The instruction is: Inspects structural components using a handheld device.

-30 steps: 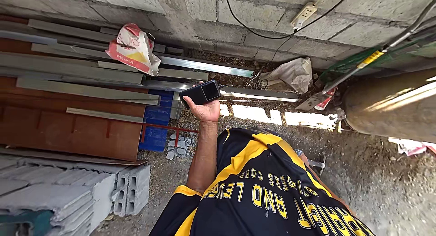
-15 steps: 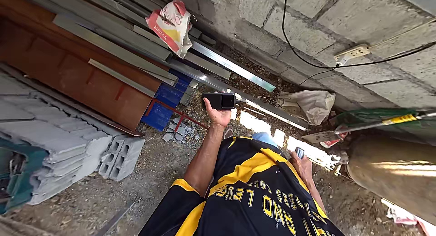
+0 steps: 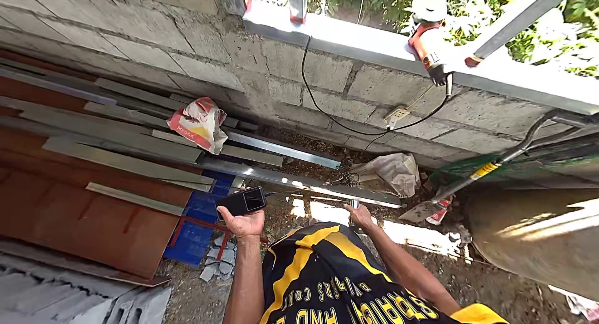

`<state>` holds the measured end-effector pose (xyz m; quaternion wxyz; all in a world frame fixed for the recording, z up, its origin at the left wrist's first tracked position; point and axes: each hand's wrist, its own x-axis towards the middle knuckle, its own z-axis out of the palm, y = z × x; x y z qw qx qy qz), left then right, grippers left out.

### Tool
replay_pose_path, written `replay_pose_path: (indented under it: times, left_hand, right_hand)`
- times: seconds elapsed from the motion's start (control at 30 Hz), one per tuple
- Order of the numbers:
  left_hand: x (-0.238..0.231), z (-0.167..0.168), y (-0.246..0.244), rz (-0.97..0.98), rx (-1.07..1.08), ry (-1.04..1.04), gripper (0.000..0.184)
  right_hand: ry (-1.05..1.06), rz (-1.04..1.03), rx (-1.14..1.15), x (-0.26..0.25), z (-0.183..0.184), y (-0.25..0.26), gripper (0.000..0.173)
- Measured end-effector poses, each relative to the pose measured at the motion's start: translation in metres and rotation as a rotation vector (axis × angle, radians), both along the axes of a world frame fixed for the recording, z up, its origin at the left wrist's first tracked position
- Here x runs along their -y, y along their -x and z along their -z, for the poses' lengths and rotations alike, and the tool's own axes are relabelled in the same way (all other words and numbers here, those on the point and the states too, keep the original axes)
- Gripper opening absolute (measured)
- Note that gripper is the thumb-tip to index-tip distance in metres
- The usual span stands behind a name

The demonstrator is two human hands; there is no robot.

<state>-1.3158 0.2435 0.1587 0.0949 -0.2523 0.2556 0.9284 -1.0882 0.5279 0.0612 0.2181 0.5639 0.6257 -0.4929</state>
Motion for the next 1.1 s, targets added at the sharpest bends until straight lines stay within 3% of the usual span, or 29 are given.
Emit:
replay_pose_path:
  times: [0.17,0.37,0.5,0.73,0.87,0.97,1.03,1.1]
  left_hand:
    - [-0.011,-0.009,0.002,-0.019,0.022,0.085,0.079]
    - [-0.003,-0.019,0.012,-0.11,0.034,-0.007,0.088]
    - [0.023,-0.027,0.022,-0.15,-0.074,-0.046,0.087]
    - [0.06,-0.075,0.044,-0.347,-0.21,-0.104,0.093]
    - [0.069,-0.084,0.034,-0.371,-0.3,-0.172,0.096]
    - [0.075,-0.085,0.023,-0.397,-0.356,-0.23,0.091]
    - [0.079,-0.089,0.017,-0.419,-0.372,-0.253,0.087]
    - [0.08,-0.095,0.01,-0.451,-0.363,-0.257,0.083]
  right_hand:
    - [0.032,-0.104,0.022,-0.007,0.021,0.017,0.058]
    - [0.061,-0.21,0.05,0.003,0.023,0.037,0.054]
    - [0.059,-0.358,0.117,0.011,0.007,0.047,0.055]
    - [0.111,-0.575,0.087,0.013,0.001,0.047,0.049]
    - [0.179,-0.553,0.119,0.028,-0.04,0.066,0.04]
    - [0.183,-0.558,0.105,0.026,-0.029,0.061,0.039]
    - [0.215,-0.537,0.134,0.036,-0.056,0.068,0.039]
    - [0.221,-0.552,0.109,0.035,-0.053,0.064,0.038]
